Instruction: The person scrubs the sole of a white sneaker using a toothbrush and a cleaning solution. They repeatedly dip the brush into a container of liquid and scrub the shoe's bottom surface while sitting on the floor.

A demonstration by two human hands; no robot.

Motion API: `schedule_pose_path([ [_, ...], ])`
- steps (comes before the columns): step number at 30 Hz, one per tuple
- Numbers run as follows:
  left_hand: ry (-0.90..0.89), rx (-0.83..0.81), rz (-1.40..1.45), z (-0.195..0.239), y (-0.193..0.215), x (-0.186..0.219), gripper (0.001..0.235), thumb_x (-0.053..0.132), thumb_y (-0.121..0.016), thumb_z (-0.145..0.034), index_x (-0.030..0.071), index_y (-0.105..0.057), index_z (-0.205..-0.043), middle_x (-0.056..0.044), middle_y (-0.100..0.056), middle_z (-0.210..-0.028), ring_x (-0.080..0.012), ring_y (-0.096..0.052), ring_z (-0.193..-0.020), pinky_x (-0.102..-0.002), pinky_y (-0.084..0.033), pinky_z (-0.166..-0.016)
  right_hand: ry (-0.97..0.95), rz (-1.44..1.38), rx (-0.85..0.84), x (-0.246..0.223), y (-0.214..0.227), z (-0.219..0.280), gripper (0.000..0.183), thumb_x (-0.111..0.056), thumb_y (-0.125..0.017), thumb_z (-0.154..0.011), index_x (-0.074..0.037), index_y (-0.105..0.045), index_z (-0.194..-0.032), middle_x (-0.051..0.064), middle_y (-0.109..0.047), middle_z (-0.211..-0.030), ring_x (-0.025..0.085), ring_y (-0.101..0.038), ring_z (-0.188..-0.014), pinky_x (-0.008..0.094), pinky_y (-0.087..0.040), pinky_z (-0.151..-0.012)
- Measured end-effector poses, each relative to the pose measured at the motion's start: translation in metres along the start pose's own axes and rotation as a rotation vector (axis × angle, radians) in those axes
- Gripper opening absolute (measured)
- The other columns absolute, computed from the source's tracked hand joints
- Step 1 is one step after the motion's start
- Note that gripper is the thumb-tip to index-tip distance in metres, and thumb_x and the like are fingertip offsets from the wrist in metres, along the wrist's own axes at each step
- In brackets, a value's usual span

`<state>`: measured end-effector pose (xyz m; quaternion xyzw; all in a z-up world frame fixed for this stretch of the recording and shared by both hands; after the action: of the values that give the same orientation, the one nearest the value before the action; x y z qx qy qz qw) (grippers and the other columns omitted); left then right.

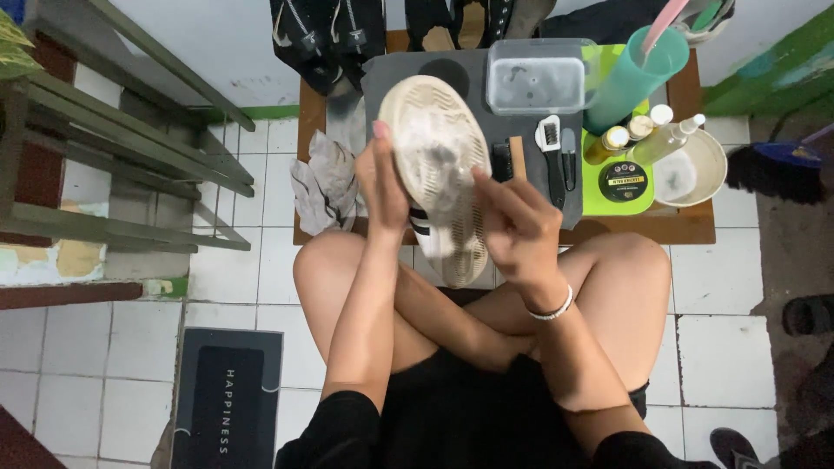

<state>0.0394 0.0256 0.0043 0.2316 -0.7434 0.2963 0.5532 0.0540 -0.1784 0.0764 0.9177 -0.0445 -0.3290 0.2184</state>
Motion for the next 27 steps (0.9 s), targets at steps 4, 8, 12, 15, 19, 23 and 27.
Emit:
schedule_pose_path([
  [4, -0.003, -0.008, 0.008, -0.002, 0.002, 0.011, 0.059, 0.049, -0.034, -0.111, 0.012, -0.062, -0.073, 0.001, -0.051, -0.065, -0.0123, -0.056, -0.062, -0.030, -0.052, -0.075, -0.019, -0.051, -0.052, -0.003, 0.000, 0.007, 0.027, -0.005, -0.056, -0.095, -0.007, -0.080, -0.106, 0.014, -0.062, -0.071, 0.030, -0.060, -0.053, 0.039, -0.048, -0.046],
  [8, -0.055, 0.014, 0.040, 0.005, -0.001, 0.025, 0.049, 0.040, -0.040, -0.111, 0.014, -0.051, -0.070, 0.005, -0.050, -0.070, -0.0093, -0.053, -0.073, -0.028, -0.049, -0.080, -0.030, -0.071, 0.009, -0.010, 0.009, -0.006, 0.022, 0.003, -0.060, -0.095, -0.002, -0.080, -0.105, 0.013, -0.060, -0.066, 0.024, -0.057, -0.049, 0.033, -0.044, -0.045],
  [12, -0.023, 0.057, 0.100, 0.010, -0.002, 0.027, 0.050, 0.042, -0.041, -0.110, 0.015, -0.052, -0.069, 0.003, -0.052, -0.065, -0.0065, -0.052, -0.069, -0.027, -0.048, -0.074, 0.014, -0.091, 0.038, -0.027, 0.003, -0.025, 0.016, 0.006, -0.063, -0.094, 0.000, -0.078, -0.089, 0.016, -0.060, -0.060, 0.037, -0.056, -0.047, 0.040, -0.041, -0.043],
  [15, -0.022, 0.084, 0.130, 0.011, -0.001, 0.035, 0.049, 0.040, -0.044, -0.110, 0.012, -0.055, -0.071, 0.002, -0.052, -0.067, -0.0099, -0.048, -0.069, -0.032, -0.048, -0.075, 0.043, -0.074, 0.029, -0.026, 0.003, -0.027, 0.017, 0.009, -0.064, -0.090, 0.001, -0.078, -0.090, 0.018, -0.062, -0.060, 0.040, -0.058, -0.049, 0.041, -0.044, -0.046],
  [19, -0.056, 0.089, 0.108, 0.009, 0.008, 0.038, 0.049, 0.039, -0.044, -0.110, 0.011, -0.056, -0.072, 0.002, -0.053, -0.068, -0.0099, -0.049, -0.071, -0.030, -0.048, -0.075, 0.055, -0.024, 0.028, -0.032, 0.007, -0.031, 0.016, 0.004, -0.066, -0.098, 0.000, -0.078, -0.088, 0.016, -0.062, -0.061, 0.030, -0.059, -0.048, 0.036, -0.042, -0.045],
  [23, -0.069, 0.104, 0.015, 0.005, 0.016, 0.016, 0.052, 0.038, -0.041, -0.111, 0.006, -0.059, -0.074, -0.005, -0.055, -0.067, -0.0127, -0.051, -0.072, -0.031, -0.048, -0.073, 0.002, -0.038, 0.013, -0.035, 0.006, -0.029, 0.012, 0.005, -0.066, -0.096, 0.003, -0.078, -0.092, 0.014, -0.062, -0.060, 0.023, -0.056, -0.047, 0.031, -0.043, -0.046],
  [27, 0.048, 0.135, -0.092, 0.010, 0.009, 0.006, 0.052, 0.041, -0.042, -0.106, 0.010, -0.058, -0.067, -0.007, -0.057, -0.059, -0.0132, -0.053, -0.062, -0.033, -0.048, -0.068, 0.102, -0.011, 0.055, -0.045, 0.008, -0.050, 0.009, 0.004, -0.069, -0.098, 0.003, -0.078, -0.101, 0.016, -0.062, -0.066, 0.027, -0.059, -0.051, 0.035, -0.044, -0.048],
])
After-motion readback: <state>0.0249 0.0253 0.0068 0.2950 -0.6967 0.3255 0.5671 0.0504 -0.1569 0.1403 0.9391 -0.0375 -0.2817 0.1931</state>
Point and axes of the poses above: each hand's wrist, its own z-axis away from the middle knuckle, its own y-axis out of the back of the hand, x = y × z, the point moved 7 cm from there along -z, towards the middle knuckle
